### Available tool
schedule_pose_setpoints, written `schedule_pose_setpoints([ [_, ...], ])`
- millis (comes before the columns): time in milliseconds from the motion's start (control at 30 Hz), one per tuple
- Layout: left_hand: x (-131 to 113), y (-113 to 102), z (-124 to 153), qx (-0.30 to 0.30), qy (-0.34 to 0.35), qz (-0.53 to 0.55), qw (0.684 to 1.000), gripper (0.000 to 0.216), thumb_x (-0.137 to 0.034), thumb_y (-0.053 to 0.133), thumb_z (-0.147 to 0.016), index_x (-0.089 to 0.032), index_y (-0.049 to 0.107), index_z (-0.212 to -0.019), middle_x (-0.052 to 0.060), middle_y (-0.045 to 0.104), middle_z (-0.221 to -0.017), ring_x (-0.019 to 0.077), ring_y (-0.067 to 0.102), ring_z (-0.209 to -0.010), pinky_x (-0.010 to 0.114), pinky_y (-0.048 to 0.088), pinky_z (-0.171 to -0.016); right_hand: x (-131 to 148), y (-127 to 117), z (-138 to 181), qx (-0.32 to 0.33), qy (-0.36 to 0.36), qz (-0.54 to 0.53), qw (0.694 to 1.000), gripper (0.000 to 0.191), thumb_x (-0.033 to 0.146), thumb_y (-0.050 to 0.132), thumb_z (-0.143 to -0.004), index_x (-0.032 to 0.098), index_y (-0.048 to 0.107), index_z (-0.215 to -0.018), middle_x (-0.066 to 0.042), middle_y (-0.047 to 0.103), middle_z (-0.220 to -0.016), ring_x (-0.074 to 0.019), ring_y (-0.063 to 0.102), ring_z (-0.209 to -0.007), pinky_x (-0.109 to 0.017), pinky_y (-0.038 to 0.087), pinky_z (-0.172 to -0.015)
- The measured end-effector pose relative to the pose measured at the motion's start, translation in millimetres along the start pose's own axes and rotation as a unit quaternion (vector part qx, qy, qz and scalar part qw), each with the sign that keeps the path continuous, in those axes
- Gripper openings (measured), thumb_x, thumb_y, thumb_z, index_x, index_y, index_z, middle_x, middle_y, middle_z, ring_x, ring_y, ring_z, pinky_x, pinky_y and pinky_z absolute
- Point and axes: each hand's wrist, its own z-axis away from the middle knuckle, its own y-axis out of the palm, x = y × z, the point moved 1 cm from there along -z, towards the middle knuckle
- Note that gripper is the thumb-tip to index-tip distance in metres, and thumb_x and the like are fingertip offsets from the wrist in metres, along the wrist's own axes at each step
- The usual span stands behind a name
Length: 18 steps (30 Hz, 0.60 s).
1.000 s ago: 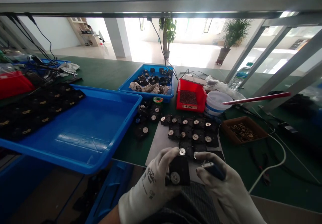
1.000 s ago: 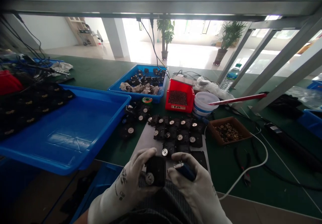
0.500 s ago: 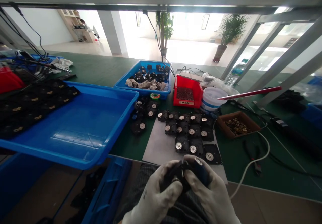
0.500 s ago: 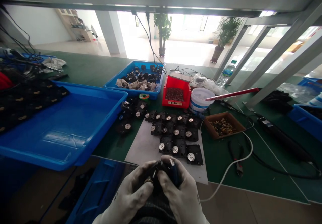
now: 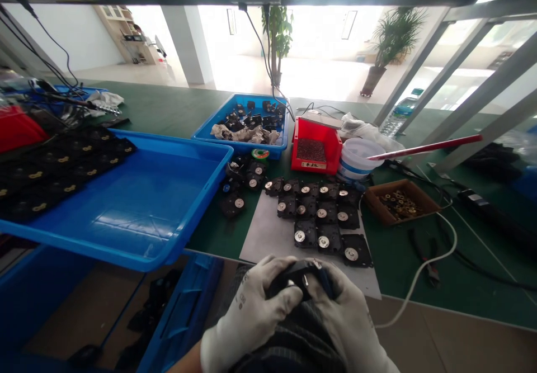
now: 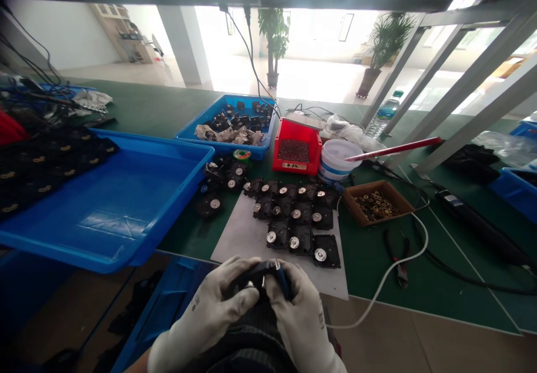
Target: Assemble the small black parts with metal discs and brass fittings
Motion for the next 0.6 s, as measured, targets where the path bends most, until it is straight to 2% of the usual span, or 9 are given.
schedule_pose_setpoints([
  [133, 14.4, 8.9, -5.8, -0.032, -0.074, 0.136, 0.987, 0.038, -0.043, 0.073, -0.092, -0.021, 0.073, -0.123, 0.008, 0.077, -0.124, 0.0299, 0.07, -0.119, 0.036, 0.053, -0.104, -9.4, -0.2, -8.8, 0.072, 0.116, -0.112, 0.984, 0.057, 0.066, 0.077, -0.081, 0.019, 0.075, -0.113, -0.009, 0.08, -0.1, -0.0308, 0.073, -0.097, -0.038, 0.057, -0.083],
  [267, 24.8, 16.7, -5.6, -0.058, -0.103, 0.2, 0.973, 0.043, -0.046, 0.077, -0.09, -0.019, 0.071, -0.122, 0.008, 0.079, -0.119, 0.0299, 0.072, -0.115, 0.037, 0.055, -0.101, -4.4, -5.8, -9.3, 0.086, 0.13, -0.121, 0.98, 0.059, 0.064, 0.083, -0.074, 0.017, 0.075, -0.11, -0.008, 0.08, -0.095, -0.0318, 0.071, -0.1, -0.038, 0.055, -0.085],
  [433, 19.8, 14.0, -3.5, -0.093, -0.096, 0.124, 0.983, 0.049, -0.043, 0.08, -0.084, -0.017, 0.071, -0.125, 0.01, 0.078, -0.12, 0.031, 0.071, -0.114, 0.04, 0.054, -0.104, 1.7, -4.7, -4.3, 0.054, 0.11, -0.08, 0.989, 0.05, 0.062, 0.082, -0.075, 0.018, 0.076, -0.098, -0.006, 0.079, -0.089, -0.0298, 0.072, -0.093, -0.037, 0.055, -0.084],
  [600, 14.7, 12.3, -2.7, -0.074, -0.067, 0.071, 0.992, 0.049, -0.043, 0.075, -0.089, -0.019, 0.068, -0.131, 0.011, 0.073, -0.13, 0.0313, 0.067, -0.122, 0.04, 0.052, -0.107, -4.9, 8.5, 7.2, -0.002, 0.097, -0.124, 0.988, 0.055, 0.065, 0.083, -0.075, 0.02, 0.074, -0.104, -0.008, 0.08, -0.102, -0.0315, 0.072, -0.102, -0.04, 0.056, -0.094],
])
